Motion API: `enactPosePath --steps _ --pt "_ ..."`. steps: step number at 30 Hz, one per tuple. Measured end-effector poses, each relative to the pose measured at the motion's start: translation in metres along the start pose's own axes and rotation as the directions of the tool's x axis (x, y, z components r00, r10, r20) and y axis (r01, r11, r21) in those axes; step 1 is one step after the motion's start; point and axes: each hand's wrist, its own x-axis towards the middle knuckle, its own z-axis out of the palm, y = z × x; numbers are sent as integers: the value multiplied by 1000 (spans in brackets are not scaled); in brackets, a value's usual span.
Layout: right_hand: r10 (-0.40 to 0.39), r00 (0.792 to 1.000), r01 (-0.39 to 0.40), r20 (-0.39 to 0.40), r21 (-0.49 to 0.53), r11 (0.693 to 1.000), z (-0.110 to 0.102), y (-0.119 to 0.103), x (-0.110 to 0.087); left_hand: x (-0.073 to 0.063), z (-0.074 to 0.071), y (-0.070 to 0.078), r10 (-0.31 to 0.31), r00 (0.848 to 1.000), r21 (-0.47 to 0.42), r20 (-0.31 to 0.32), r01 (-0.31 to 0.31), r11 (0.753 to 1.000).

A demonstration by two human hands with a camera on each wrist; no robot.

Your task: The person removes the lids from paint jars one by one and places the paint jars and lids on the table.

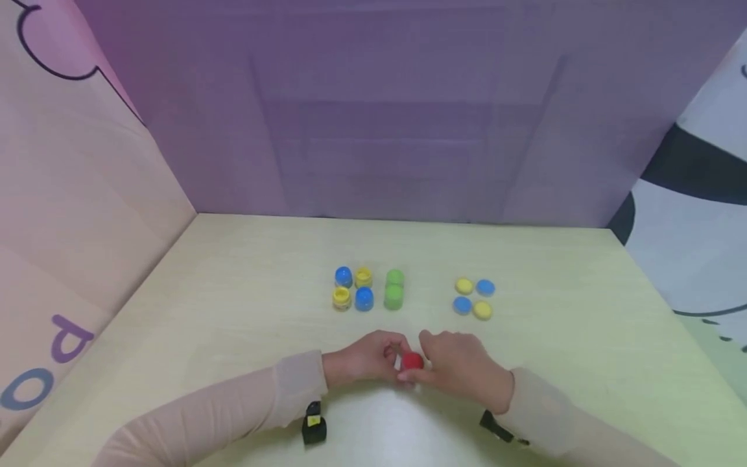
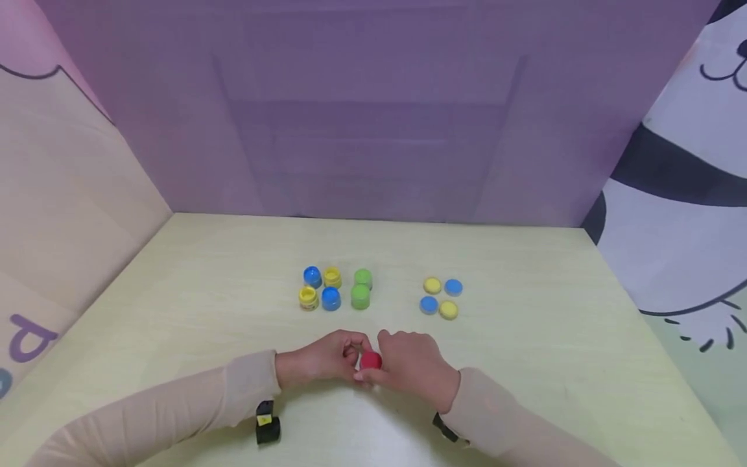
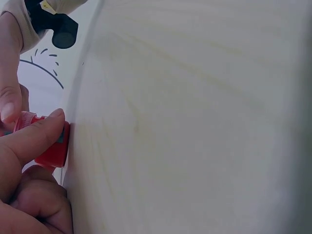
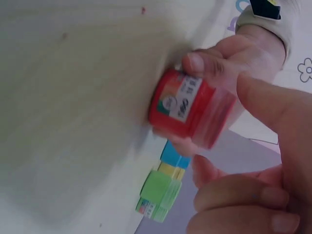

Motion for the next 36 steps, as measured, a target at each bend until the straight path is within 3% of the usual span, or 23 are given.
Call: enactPosePath --steps 4,10,23,36 --pt "39 999 -39 8 11 999 3 -6 2 0 1 0 -13 1000 9 -5 13 1000" --pt "33 999 -32 -36 15 999 2 -8 1 -1 1 0 -6 1000 18 -13 6 1000" --pt "-145 985 148 -89 24 989 -3 1 -5 -1 0 2 -2 1000 -33 7 2 999" --pt "-114 990 117 -82 33 993 -10 6 -6 -1 0 3 -28 1000 -45 11 28 999"
